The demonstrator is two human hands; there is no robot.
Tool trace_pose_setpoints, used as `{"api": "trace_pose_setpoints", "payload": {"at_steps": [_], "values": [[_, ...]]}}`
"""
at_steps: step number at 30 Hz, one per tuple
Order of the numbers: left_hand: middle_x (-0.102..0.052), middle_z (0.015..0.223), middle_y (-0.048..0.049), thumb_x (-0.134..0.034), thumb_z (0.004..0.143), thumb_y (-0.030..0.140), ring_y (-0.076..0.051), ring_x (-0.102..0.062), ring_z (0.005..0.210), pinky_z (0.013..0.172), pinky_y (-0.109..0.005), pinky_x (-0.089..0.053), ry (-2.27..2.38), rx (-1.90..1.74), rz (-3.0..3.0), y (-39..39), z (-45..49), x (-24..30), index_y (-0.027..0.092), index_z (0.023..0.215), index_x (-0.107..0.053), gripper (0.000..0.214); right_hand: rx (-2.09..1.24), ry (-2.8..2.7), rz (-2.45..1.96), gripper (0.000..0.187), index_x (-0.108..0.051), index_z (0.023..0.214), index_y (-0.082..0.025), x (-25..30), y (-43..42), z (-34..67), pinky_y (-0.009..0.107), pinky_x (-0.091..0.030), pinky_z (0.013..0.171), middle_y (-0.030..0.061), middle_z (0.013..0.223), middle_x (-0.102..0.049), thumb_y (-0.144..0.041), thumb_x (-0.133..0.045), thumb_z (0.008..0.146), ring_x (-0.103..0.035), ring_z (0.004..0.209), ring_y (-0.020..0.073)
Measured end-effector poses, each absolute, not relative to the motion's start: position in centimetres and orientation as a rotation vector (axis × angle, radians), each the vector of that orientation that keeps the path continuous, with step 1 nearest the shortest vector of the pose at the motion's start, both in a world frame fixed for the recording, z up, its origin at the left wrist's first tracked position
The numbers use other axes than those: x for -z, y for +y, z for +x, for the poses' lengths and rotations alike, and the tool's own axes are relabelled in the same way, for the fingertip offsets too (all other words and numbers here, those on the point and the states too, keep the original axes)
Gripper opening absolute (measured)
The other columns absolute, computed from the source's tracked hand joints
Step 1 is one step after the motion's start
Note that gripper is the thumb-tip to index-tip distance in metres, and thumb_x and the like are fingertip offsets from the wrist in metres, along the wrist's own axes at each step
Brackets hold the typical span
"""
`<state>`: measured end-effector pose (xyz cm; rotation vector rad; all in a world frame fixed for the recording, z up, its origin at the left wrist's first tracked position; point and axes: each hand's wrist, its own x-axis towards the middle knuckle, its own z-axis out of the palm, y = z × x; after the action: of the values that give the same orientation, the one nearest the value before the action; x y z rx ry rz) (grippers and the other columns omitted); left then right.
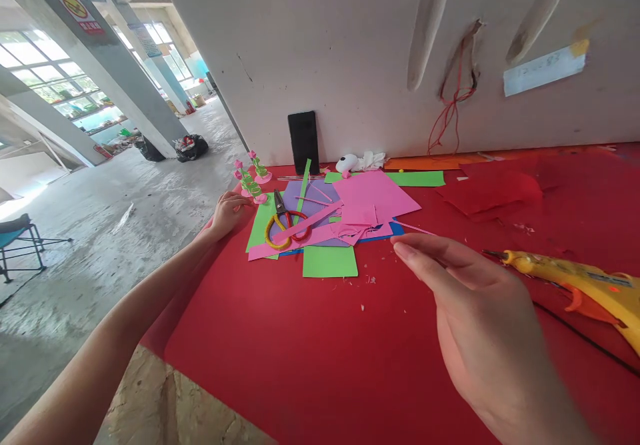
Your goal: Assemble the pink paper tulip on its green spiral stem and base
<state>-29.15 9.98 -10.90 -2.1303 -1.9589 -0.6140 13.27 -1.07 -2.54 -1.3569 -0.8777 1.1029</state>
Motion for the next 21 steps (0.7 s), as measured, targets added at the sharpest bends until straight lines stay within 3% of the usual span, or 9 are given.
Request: {"api": "trace_pose_setpoints", "payload": {"at_steps": [4, 14, 17, 21], "values": [[-0.067, 0.107, -0.0065, -0.054, 0.093, 0.037, -0.017, -0.062, 0.103, 0.097, -0.041, -0.050, -2.000, 0.687, -2.109, 9.5, -29.2, 10.7, 0.016, 0.097, -0.065, 0.024, -1.187, -0.723, -1.366, 0.036, -0.071, 0.065, -0.030, 2.1, -1.0, 12.9, 0.042, -0.040, 0.102, 0.0001, 0.083, -0.066, -0.039, -0.085, 0.034, -0.058, 0.092, 0.0183], [-0.068, 0.097, -0.0047, -0.055, 0.092, 0.036, -0.015, -0.063, 0.095, 0.092, -0.037, -0.052, -2.120, 0.901, -2.083, 7.4, -28.1, 9.6, 0.015, 0.088, -0.065, 0.024, -1.201, -0.713, -1.344, 0.031, -0.070, 0.061, -0.027, 1.2, -1.4, 12.5, 0.040, -0.044, 0.092, 0.0011, 0.079, -0.065, -0.035, -0.081, 0.034, -0.057, 0.087, 0.0177], [-0.072, 0.090, -0.0033, -0.054, 0.089, 0.024, -0.016, -0.064, 0.093, 0.092, -0.036, -0.051, -2.126, 1.000, -2.106, 6.5, -26.9, 9.0, 0.016, 0.079, -0.068, 0.019, -1.196, -0.724, -1.330, 0.030, -0.070, 0.063, -0.027, 1.2, -1.5, 12.4, 0.040, -0.044, 0.090, 0.0012, 0.078, -0.065, -0.034, -0.080, 0.036, -0.057, 0.085, 0.0176], [-0.074, 0.084, -0.0025, -0.043, 0.077, 0.013, -0.018, -0.063, 0.090, 0.088, -0.033, -0.051, -2.101, 1.117, -2.190, 4.8, -24.5, 8.2, 0.019, 0.072, -0.071, 0.029, -1.225, -0.758, -1.276, 0.029, -0.070, 0.064, -0.026, 1.2, -1.6, 12.3, 0.036, -0.045, 0.086, 0.0000, 0.077, -0.065, -0.034, -0.081, 0.038, -0.055, 0.080, 0.0147]]}}
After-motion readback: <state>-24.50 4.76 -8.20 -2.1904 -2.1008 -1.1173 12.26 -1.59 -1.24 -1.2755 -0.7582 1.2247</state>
